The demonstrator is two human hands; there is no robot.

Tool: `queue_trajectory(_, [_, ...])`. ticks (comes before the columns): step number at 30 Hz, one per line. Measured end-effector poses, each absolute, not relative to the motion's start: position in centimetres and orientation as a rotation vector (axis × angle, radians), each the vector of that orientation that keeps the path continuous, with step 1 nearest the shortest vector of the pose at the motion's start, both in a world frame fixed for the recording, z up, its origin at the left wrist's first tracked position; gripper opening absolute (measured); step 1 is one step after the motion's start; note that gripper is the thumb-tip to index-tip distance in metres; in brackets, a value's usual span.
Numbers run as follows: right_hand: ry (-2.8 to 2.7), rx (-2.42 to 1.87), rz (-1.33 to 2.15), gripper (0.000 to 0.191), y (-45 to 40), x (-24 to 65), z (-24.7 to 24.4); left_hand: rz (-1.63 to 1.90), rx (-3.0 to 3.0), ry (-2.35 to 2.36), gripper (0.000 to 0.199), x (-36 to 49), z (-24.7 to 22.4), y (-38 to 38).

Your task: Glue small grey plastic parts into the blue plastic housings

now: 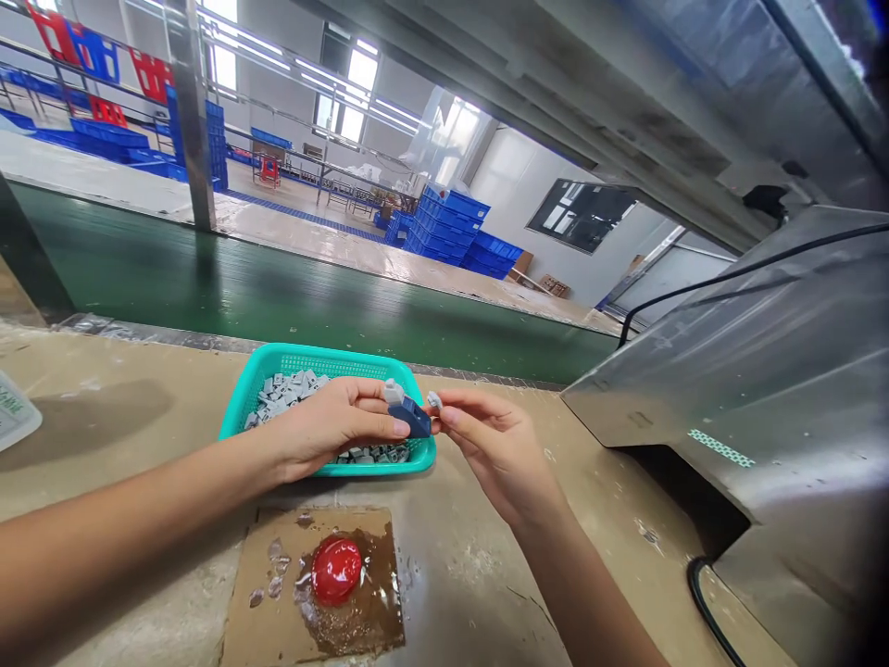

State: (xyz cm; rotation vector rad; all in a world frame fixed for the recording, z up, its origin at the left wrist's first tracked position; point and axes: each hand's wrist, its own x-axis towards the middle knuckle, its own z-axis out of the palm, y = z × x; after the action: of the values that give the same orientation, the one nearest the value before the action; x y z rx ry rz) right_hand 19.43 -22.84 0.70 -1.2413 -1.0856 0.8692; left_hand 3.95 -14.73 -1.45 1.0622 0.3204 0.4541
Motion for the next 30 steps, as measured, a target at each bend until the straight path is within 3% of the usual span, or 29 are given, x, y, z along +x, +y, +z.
queue_trajectory(8, [-1.107, -1.278, 0.811, 0.016, -22.5, 19.2, -0.5, 0.505, 1.041, 0.413, 0.014, 4.2, -1.5, -14.5])
queue_trajectory(19, [-1.357, -1.318, 0.584, 0.007, -22.7, 18.9, -0.1, 0.519, 1.029, 0.424, 0.016, 4.3, -2.0, -14.5])
queue_trajectory(26, [-1.831, -1.365, -0.088, 0.031, -23.8, 17.4, 0.0, 0.674, 0.950, 0.347, 0.016, 4.4, -1.3, -15.2])
queue_trajectory(30, [-1.788, -1.335, 0.133, 0.041, -23.9, 17.2, -0.1, 0.655, 0.918, 0.301, 0.019, 4.3, -0.4, -15.7])
